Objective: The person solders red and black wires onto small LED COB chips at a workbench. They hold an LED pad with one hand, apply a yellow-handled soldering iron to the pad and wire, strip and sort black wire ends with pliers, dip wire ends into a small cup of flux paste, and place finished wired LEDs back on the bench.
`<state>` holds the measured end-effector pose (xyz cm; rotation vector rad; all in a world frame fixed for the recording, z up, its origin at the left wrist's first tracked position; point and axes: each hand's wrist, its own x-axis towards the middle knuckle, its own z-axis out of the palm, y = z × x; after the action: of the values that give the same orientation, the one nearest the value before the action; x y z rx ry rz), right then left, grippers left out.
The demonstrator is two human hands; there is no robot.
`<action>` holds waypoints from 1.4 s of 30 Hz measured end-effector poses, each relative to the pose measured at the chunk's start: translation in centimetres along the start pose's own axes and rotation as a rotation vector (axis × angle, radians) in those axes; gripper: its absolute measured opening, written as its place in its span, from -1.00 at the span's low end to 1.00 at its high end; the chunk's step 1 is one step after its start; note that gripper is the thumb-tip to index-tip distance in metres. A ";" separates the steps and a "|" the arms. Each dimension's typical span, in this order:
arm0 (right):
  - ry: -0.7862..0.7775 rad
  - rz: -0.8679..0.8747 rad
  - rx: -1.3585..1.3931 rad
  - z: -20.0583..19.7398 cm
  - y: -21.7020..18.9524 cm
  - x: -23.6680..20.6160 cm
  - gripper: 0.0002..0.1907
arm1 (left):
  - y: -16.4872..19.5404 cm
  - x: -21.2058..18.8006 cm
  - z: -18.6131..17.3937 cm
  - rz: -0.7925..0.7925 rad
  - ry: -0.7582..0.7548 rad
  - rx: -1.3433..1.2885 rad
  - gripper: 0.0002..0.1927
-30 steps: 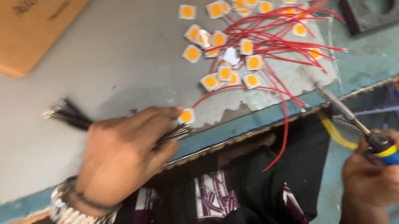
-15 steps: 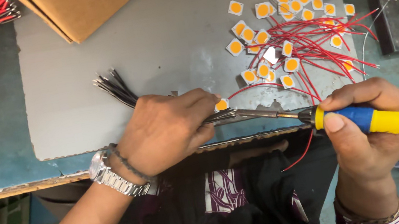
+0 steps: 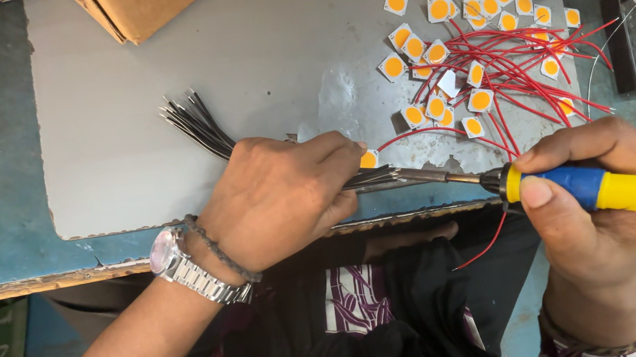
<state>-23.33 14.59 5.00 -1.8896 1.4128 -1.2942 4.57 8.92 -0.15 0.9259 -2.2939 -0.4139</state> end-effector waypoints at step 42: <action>-0.043 0.026 0.043 0.6 -1.1 1.9 -0.71 | 0.0 -0.2 0.1 0.021 0.035 0.033 -0.73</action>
<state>-22.25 13.12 6.38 -1.8544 1.3724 -1.2546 4.68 9.06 -0.33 0.9179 -2.2828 -0.3490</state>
